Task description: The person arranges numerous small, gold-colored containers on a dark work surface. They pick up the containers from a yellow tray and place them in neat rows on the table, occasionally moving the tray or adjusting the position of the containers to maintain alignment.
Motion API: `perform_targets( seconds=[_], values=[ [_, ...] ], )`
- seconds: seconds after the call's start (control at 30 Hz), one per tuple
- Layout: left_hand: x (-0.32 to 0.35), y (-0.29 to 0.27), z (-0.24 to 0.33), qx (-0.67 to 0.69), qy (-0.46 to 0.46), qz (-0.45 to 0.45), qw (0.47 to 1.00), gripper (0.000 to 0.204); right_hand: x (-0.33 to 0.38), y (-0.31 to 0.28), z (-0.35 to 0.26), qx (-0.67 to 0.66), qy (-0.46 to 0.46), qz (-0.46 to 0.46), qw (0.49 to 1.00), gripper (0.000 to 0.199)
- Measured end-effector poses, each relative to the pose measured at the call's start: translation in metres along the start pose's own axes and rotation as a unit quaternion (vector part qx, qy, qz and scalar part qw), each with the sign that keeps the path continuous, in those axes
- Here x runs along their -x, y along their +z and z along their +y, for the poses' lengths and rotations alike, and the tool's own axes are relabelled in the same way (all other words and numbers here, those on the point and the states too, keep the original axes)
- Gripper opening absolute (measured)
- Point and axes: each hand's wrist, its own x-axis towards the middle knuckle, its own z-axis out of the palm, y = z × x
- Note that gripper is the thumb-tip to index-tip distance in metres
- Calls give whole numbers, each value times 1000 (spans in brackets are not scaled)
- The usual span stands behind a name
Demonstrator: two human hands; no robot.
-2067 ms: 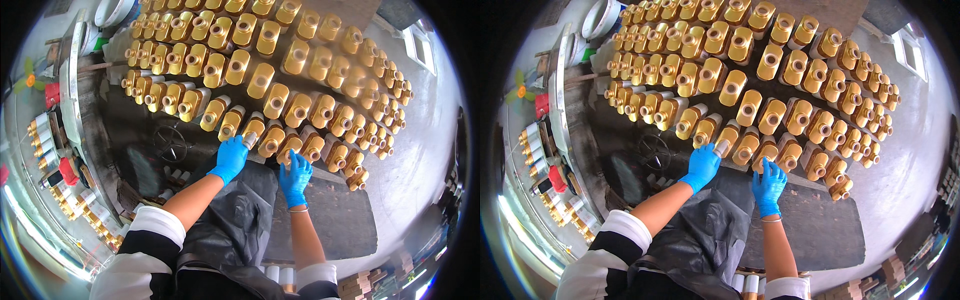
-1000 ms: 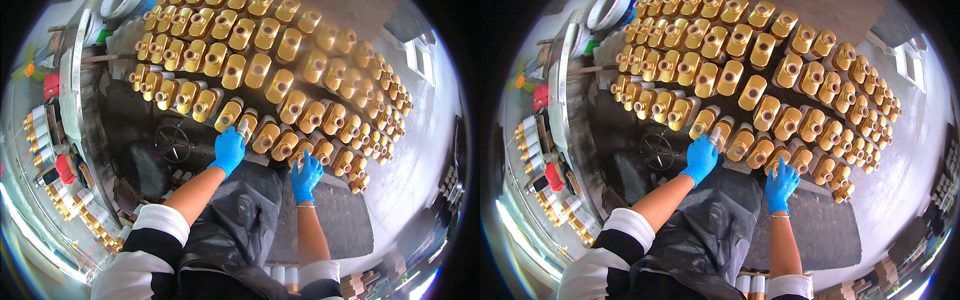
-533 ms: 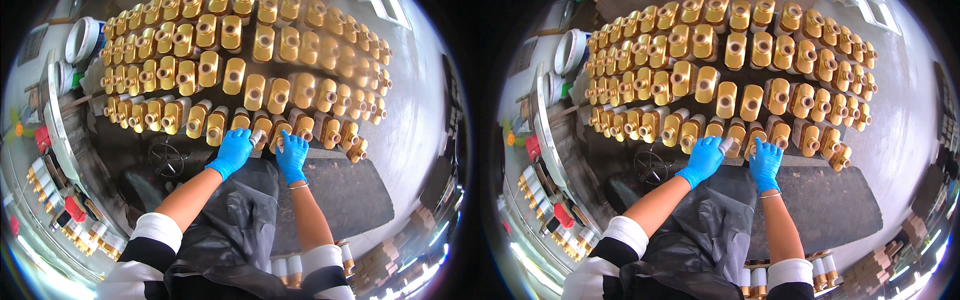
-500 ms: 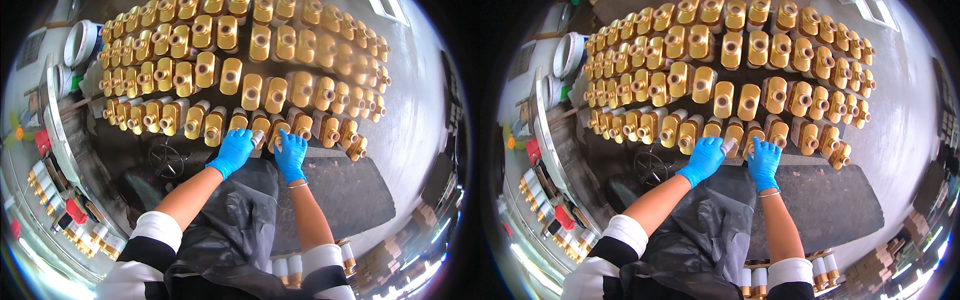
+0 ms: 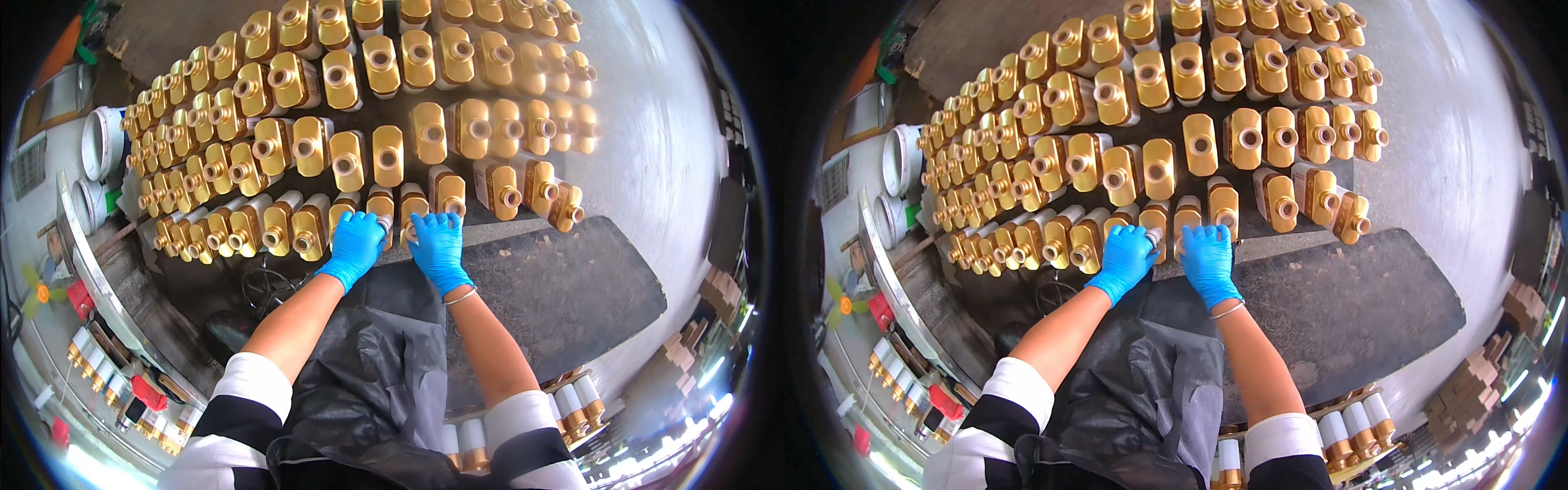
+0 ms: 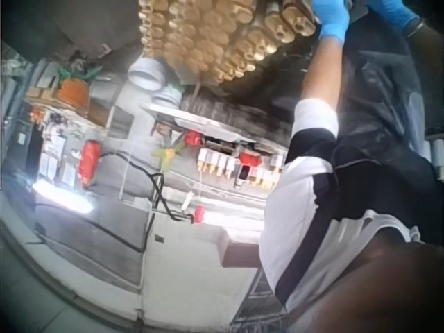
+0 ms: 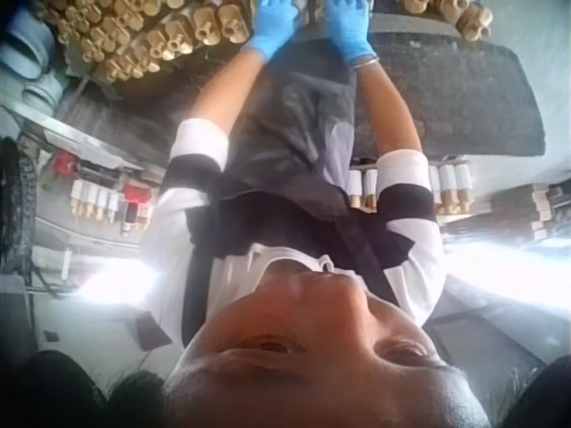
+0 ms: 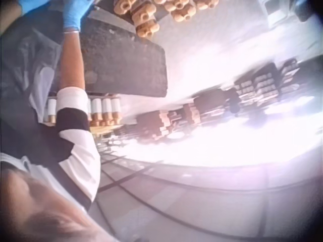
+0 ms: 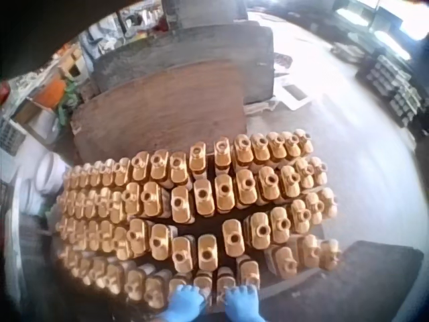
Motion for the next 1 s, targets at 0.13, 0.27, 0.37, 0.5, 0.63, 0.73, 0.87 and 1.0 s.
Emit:
perform_targets(
  seconds=[0.13, 0.27, 0.37, 0.5, 0.63, 0.73, 0.87, 1.0],
  values=[
    [-7, -3, 4, 7, -17, 0, 1000, 18, 3, -15, 2, -66, 5, 11, 998, 43],
    [-9, -4, 6, 8, -30, -6, 1000, 15, 11, -31, 19, -86, 32, 119, 989, 48],
    [-9, -12, 12, 0, -48, -28, 998, 18, 9, -39, 38, -50, 89, 150, 983, 53],
    [-11, -25, 32, 8, -62, 29, 998, 42, 1, -22, 56, -24, 121, 29, 992, 48],
    [-19, -20, 55, 4, 15, -35, 999, 42, -11, -18, 67, -29, 98, -16, 995, 42],
    [-33, -1, 60, -72, 46, -29, 996, 35, -7, -19, 74, -45, 78, 45, 995, 34],
    [-40, 8, 55, -66, 47, -43, 996, 28, 1, -27, 88, -50, 66, 100, 992, 29],
    [-49, 6, 56, -30, 59, 0, 998, 22, 0, -27, 99, -66, 64, 120, 988, 25]
  ],
)
